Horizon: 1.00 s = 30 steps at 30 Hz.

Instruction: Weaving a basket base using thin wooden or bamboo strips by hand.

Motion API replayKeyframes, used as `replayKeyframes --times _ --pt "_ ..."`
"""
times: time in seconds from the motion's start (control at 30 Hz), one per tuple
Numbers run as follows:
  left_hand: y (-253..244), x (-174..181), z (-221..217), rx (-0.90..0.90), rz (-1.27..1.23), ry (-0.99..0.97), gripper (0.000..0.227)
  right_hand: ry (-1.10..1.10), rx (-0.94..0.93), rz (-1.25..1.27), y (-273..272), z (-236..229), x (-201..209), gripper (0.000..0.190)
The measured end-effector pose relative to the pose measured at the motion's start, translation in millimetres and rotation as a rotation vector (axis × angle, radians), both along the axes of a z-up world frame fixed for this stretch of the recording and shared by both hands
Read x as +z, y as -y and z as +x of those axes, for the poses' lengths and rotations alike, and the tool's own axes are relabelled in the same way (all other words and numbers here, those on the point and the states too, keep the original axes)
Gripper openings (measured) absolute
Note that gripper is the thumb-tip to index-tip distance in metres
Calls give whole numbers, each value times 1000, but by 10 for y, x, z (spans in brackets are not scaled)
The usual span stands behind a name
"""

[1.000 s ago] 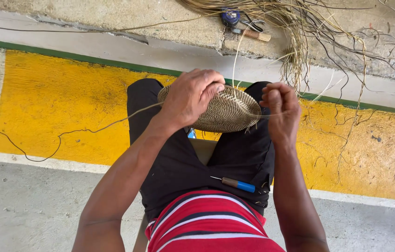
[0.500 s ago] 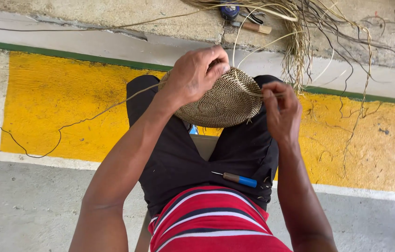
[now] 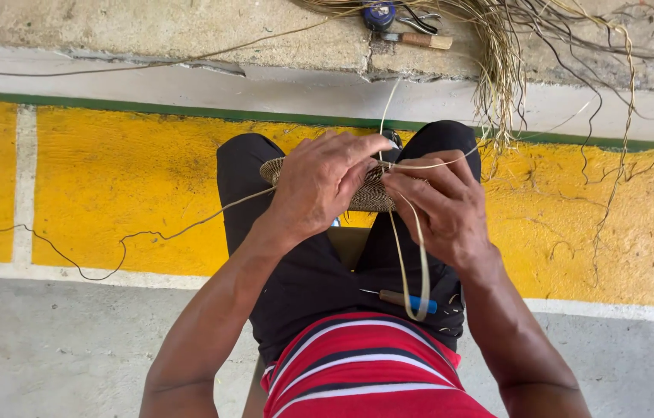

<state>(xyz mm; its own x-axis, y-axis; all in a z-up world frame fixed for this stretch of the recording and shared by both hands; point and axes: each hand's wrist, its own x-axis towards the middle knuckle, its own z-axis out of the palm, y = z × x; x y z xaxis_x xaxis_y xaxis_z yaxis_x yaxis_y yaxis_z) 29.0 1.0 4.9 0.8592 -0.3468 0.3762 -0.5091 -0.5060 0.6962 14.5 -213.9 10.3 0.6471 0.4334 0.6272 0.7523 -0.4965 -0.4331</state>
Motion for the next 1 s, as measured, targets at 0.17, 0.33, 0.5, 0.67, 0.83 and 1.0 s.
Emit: replayKeyframes --times 0.17,0.33,0.5,0.67,0.83,1.0 --pt "-22 -12 17 -2 34 23 27 -258 -137 50 268 -22 -137 23" --pt "-226 4 85 13 65 -115 26 -843 -56 -258 562 -410 -280 20" --pt "-178 37 38 48 41 -125 34 -941 162 -750 390 -1135 -539 38" --pt "-45 107 -86 168 35 -14 34 -907 77 -692 477 -1301 -605 34" --pt "20 -2 -338 154 52 17 26 -942 -142 29 167 -1057 -145 47" --pt "-26 67 -445 142 77 67 20 -862 -189 288 -81 -859 -227 43"
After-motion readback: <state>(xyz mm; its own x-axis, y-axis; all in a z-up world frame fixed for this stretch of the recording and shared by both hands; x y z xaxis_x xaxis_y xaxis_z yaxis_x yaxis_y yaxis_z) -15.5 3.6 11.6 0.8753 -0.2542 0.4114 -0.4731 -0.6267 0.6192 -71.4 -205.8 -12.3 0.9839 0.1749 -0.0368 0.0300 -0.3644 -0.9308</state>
